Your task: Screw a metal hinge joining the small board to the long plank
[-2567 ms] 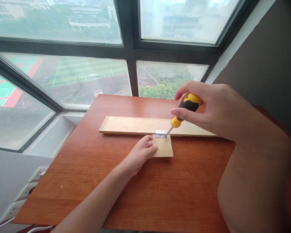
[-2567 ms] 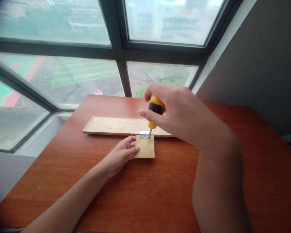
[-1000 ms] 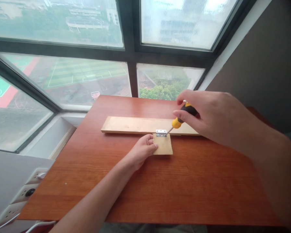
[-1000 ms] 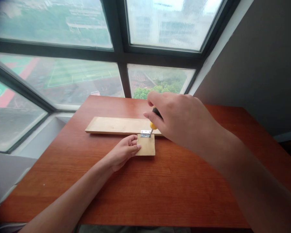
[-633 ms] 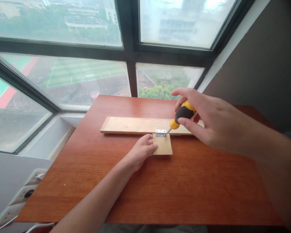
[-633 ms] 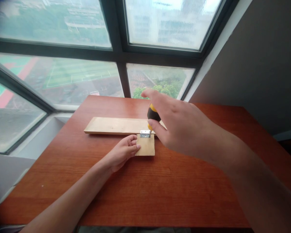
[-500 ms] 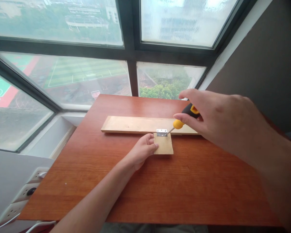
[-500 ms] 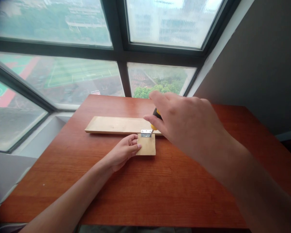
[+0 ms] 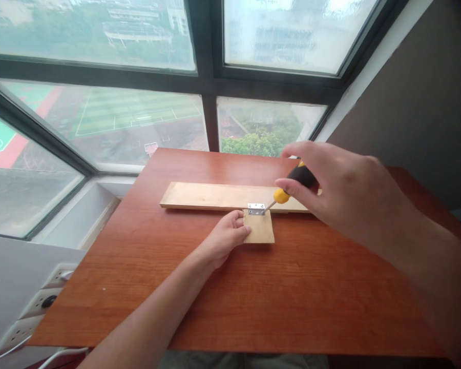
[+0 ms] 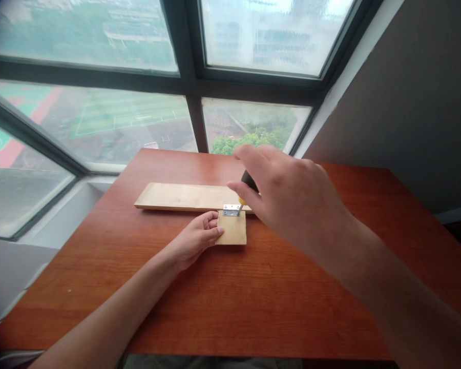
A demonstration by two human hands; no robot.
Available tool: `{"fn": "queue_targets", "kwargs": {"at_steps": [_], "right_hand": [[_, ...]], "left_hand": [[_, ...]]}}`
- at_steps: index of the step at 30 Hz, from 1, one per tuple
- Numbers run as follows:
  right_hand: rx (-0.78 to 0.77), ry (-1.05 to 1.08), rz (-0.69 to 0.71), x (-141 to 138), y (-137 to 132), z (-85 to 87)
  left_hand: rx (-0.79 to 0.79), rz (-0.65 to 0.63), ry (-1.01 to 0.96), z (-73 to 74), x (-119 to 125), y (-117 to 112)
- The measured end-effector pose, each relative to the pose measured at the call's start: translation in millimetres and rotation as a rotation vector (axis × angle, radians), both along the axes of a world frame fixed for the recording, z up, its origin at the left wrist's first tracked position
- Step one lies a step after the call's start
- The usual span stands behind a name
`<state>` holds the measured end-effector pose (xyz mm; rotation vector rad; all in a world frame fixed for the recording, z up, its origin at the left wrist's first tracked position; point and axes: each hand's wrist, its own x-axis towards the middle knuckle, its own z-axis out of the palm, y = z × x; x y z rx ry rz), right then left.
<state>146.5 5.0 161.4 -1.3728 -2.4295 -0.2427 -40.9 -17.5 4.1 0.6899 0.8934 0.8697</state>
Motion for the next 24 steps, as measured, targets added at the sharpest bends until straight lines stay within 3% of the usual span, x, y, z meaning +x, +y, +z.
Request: {"fn": "queue_targets", "kwargs": {"at_steps": [3, 9, 16, 18, 20, 24], "right_hand": [[-0.019, -0.007, -0.093, 0.6, 1.3, 2.1], [-0.278, 0.201, 0.145, 2.7, -0.5, 7.9], [-0.001, -0.003, -0.082, -2.4, 8.5, 1.0], [0.018, -0.026, -0.116, -2.7, 10.5, 1.7], [-0.063, 0.023, -0.095, -2.2, 11.4, 4.7], [-0.287, 0.206, 0.078, 0.1, 14.2, 11.2]], "left_hand": [[-0.004, -0.001, 0.001, 0.0, -0.2, 0.1], [-0.016, -0.007, 0.001, 0.7, -0.8, 0.5], [-0.021, -0.01, -0.003, 0.3, -1.7, 0.7], [-0.027, -0.01, -0.003, 0.7, -2.1, 0.6], [-0.035, -0.01, -0.006, 1.6, -2.4, 0.5], [-0.037, -0.008, -0.017, 3.3, -2.6, 0.7]]}}
